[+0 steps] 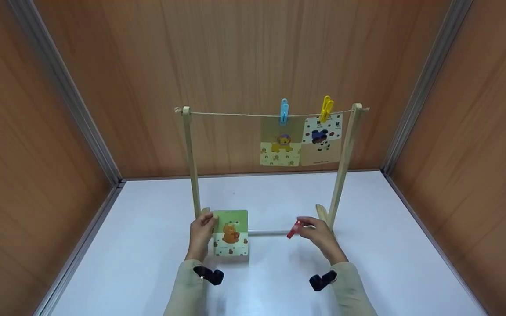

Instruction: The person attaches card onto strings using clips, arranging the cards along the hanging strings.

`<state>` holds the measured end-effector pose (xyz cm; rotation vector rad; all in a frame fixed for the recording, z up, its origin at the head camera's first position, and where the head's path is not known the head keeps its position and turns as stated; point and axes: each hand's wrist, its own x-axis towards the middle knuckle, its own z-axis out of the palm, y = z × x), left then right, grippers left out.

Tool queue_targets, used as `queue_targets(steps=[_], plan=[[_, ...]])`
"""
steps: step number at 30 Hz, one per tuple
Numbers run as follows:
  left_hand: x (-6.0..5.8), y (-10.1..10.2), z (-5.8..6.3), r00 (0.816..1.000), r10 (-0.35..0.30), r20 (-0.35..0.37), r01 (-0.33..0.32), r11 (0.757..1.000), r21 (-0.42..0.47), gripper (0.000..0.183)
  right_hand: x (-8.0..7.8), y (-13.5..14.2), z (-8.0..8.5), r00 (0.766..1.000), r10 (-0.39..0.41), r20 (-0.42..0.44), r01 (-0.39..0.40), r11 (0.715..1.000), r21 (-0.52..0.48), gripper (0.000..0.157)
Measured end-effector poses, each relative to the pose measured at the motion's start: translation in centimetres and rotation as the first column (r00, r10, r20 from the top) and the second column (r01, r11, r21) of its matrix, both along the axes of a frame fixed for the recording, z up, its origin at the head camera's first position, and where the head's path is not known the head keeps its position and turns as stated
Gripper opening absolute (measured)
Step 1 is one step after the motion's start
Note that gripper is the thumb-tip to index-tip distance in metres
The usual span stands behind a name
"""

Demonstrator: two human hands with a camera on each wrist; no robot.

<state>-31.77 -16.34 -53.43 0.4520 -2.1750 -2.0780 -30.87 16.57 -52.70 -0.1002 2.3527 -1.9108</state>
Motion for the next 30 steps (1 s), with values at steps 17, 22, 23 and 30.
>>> queue_targets(steps=[17,22,23,30], plan=[[-1.1,1.3,7.0,0.98,0.047,-0.191,-0.04,0.998,0.043,0.032,-1.5,-1.7,6.5,0.995,0.065,-0.081,-0.061,0.997,0.047,0.045],[-1.4,1.7,8.8,0.968,0.065,-0.243,-0.056,0.997,0.043,0.031,-1.7,-2.1,8.8,0.993,0.074,-0.092,-0.067,0.995,0.07,0.048],[-1.5,1.8,9.2,0.965,0.066,-0.255,-0.058,0.998,0.039,0.03,-1.8,-2.2,9.2,0.993,0.077,-0.093,-0.07,0.995,0.075,0.049],[-1.8,2.1,11.8,0.945,0.064,-0.319,-0.062,0.998,0.014,0.027,-2.2,-2.8,12.0,0.987,0.101,-0.121,-0.088,0.99,0.114,0.054]])
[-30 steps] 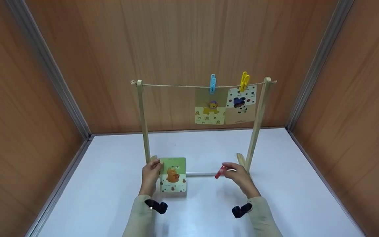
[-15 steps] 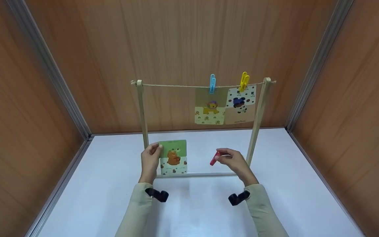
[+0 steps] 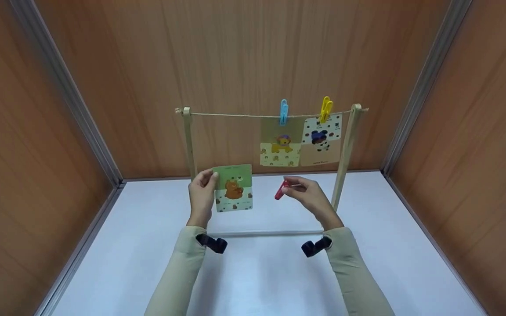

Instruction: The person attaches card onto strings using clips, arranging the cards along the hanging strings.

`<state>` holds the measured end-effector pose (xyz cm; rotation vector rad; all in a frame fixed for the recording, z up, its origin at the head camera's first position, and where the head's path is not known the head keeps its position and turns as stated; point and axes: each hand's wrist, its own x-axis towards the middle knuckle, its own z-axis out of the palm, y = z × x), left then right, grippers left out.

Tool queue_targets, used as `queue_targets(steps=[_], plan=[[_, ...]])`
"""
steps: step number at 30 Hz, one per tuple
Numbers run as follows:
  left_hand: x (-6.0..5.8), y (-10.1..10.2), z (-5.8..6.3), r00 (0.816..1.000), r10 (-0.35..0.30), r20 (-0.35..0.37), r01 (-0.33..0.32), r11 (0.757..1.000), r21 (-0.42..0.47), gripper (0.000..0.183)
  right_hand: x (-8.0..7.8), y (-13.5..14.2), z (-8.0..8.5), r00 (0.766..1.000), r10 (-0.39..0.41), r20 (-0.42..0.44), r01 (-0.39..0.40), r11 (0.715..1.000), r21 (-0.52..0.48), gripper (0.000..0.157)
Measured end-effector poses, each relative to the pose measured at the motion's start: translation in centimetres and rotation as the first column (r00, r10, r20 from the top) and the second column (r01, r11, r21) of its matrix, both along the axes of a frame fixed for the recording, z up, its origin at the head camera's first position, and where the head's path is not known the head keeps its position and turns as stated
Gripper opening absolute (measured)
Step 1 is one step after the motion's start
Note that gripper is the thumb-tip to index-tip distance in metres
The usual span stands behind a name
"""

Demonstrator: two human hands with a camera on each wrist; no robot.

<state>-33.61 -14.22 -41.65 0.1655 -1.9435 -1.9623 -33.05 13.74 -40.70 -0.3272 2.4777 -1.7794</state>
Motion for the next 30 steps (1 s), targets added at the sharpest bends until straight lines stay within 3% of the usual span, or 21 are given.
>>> queue_targets(steps=[11,18,30], plan=[[-0.8,0.3,2.9,0.997,0.017,-0.077,-0.018,1.0,-0.003,0.027,-0.4,-1.1,3.9,0.994,0.021,-0.109,-0.027,0.998,-0.055,0.049],[-1.2,0.4,4.6,0.993,-0.011,-0.121,0.013,1.0,0.016,0.028,-0.7,-1.9,6.4,0.992,0.008,-0.128,-0.019,0.996,-0.086,0.047],[-1.9,0.7,6.9,0.986,-0.018,-0.168,0.024,0.999,0.03,0.029,-1.2,-3.9,9.4,0.965,-0.025,-0.26,-0.019,0.986,-0.166,0.042]])
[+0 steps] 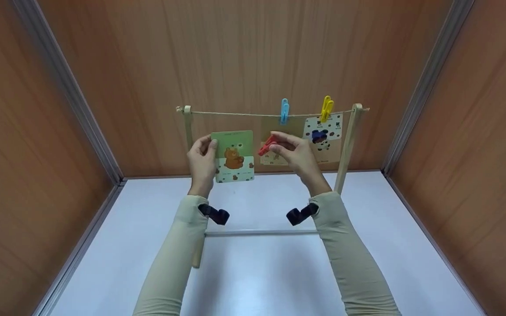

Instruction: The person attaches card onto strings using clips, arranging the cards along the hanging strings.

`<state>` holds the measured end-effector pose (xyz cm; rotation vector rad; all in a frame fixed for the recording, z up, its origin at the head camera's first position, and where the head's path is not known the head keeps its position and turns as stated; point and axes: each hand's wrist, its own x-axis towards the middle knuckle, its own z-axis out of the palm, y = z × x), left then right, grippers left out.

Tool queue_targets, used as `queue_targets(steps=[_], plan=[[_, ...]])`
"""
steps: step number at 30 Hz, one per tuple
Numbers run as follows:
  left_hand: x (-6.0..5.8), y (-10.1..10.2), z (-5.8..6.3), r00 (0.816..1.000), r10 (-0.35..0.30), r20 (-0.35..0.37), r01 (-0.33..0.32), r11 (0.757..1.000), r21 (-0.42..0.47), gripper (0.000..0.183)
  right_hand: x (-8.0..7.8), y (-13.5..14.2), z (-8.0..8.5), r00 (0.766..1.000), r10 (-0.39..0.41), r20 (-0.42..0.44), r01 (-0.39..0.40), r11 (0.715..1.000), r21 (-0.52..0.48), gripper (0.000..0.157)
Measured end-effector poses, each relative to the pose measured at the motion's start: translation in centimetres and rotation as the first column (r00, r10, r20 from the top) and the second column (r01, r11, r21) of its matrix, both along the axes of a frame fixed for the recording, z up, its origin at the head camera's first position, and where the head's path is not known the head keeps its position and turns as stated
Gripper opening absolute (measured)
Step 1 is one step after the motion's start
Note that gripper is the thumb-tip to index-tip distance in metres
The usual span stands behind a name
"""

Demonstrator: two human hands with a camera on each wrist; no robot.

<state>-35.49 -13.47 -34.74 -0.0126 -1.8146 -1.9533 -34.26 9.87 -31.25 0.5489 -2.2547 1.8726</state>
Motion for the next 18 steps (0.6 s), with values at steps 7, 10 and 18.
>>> queue_targets(steps=[7,10,18], plan=[[-0.5,0.1,1.0,0.999,-0.004,-0.043,0.005,1.0,0.03,0.029,-0.2,-1.0,1.4,0.999,-0.036,-0.04,0.035,0.999,-0.023,0.041],[-0.5,0.2,1.6,0.999,-0.002,-0.048,0.004,0.999,0.032,0.029,-0.1,-1.3,2.1,0.997,-0.061,-0.044,0.059,0.998,-0.037,0.041],[-0.6,0.4,2.4,0.998,0.001,-0.058,0.0,1.0,0.014,0.029,-0.2,-2.4,3.4,0.991,-0.107,-0.083,0.1,0.991,-0.087,0.04]])
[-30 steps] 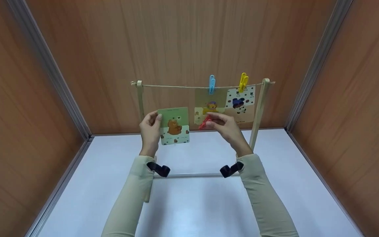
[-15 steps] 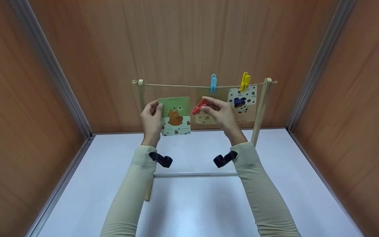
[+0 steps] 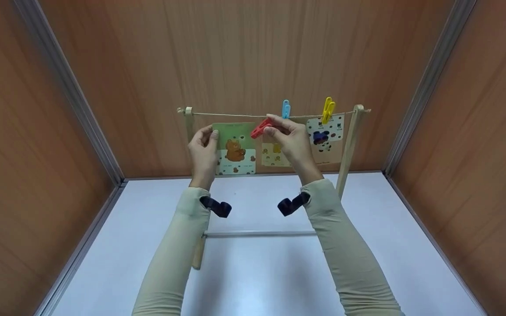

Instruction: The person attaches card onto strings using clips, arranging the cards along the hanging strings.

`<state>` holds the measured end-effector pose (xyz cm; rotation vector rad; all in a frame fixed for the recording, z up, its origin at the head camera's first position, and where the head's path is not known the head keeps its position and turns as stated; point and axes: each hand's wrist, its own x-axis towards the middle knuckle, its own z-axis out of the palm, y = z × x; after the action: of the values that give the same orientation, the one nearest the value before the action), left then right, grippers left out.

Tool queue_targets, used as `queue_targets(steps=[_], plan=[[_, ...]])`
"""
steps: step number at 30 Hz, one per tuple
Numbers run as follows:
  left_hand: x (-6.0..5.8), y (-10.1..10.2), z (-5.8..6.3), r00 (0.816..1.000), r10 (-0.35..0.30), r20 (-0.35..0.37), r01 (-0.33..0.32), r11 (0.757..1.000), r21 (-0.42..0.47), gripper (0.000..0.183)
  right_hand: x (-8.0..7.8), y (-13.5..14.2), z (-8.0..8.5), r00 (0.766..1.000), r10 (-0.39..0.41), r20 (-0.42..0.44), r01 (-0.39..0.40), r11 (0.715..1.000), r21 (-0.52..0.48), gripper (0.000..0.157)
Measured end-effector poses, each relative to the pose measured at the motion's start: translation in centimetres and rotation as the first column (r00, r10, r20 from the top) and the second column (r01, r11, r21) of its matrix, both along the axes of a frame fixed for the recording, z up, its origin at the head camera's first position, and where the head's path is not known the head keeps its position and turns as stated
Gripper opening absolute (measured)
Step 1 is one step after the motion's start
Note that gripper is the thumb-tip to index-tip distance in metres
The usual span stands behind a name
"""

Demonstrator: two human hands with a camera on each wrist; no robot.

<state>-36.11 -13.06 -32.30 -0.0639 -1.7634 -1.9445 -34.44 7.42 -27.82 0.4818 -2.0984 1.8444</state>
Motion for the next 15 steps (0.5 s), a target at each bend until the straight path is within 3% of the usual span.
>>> queue_targets(steps=[15], plan=[[-0.1,0.1,0.9,0.999,0.016,-0.037,-0.015,0.999,0.033,0.027,-0.4,-1.9,1.6,0.989,-0.068,-0.131,0.061,0.997,-0.054,0.033]])
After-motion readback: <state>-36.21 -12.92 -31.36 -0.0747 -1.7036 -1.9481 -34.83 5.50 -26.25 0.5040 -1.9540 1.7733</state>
